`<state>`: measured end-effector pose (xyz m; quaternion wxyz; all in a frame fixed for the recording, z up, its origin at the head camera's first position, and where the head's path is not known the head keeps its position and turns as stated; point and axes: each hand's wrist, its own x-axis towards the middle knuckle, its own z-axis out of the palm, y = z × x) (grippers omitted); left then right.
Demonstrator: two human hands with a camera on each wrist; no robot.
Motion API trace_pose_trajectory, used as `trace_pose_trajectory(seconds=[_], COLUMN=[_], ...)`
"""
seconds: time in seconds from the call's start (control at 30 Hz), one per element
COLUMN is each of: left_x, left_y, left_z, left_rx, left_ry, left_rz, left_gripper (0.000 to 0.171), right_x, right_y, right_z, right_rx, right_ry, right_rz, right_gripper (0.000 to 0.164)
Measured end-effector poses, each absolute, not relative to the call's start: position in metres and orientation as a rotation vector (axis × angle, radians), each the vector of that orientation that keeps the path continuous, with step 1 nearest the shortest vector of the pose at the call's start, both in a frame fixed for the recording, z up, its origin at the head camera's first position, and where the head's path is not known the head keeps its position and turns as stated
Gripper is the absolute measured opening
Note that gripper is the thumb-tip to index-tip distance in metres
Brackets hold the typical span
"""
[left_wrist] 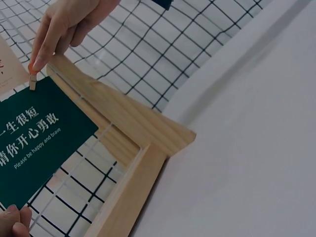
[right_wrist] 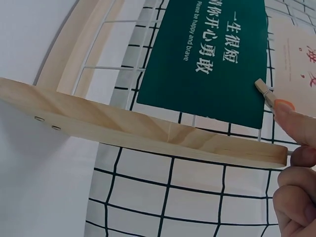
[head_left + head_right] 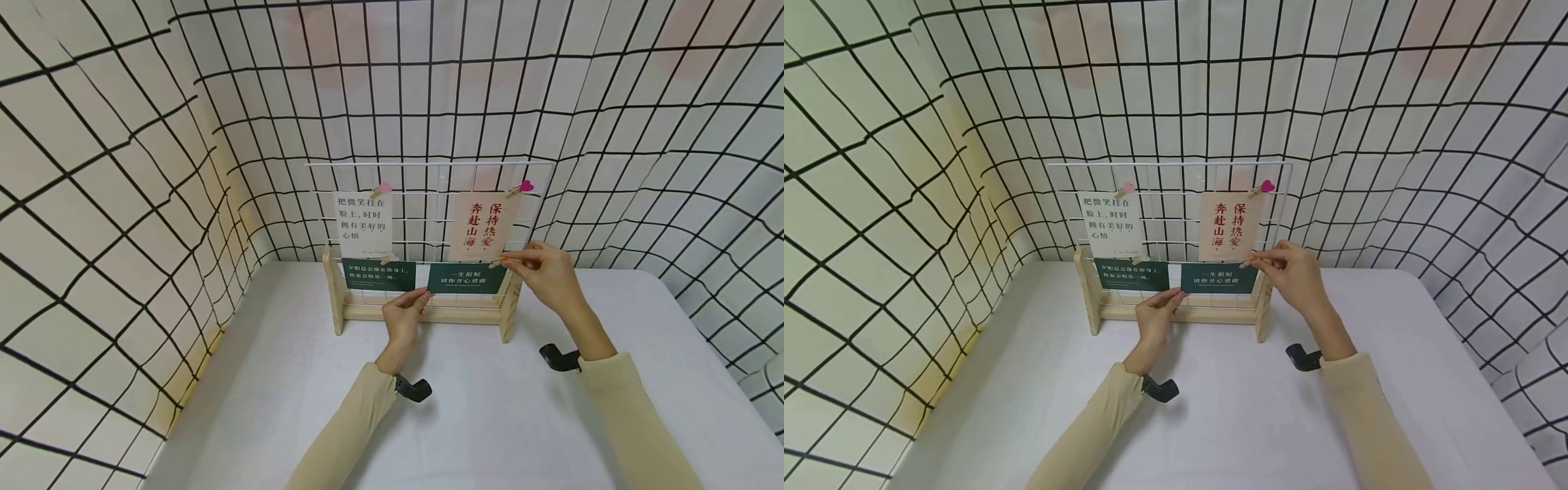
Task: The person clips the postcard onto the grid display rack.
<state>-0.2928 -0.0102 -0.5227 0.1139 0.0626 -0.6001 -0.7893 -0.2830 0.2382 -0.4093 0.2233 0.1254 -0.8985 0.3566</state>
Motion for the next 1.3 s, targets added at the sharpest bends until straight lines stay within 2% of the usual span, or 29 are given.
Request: trace_pose_trajectory(seconds=[0.4,1.3], left_x=[-0.293,-0.29], left_y=[-0.01,-0.015], left_z=[-0.524,-0.522], left_rx=[0.173,0.14], left_ry=[-1.764,-1.838], left_rz=[-2.33,-2.227], left_gripper=[0.013,0.01], right_x=[-0.284,-0.284], right_y=[0.236,0.229], right_z=[-0.412,-0.412], right_rx=[0.432,0.387], right_ry=[-2.379,-2.394], right_rz=[0.892,0.901], right_gripper=[0.015,0.015])
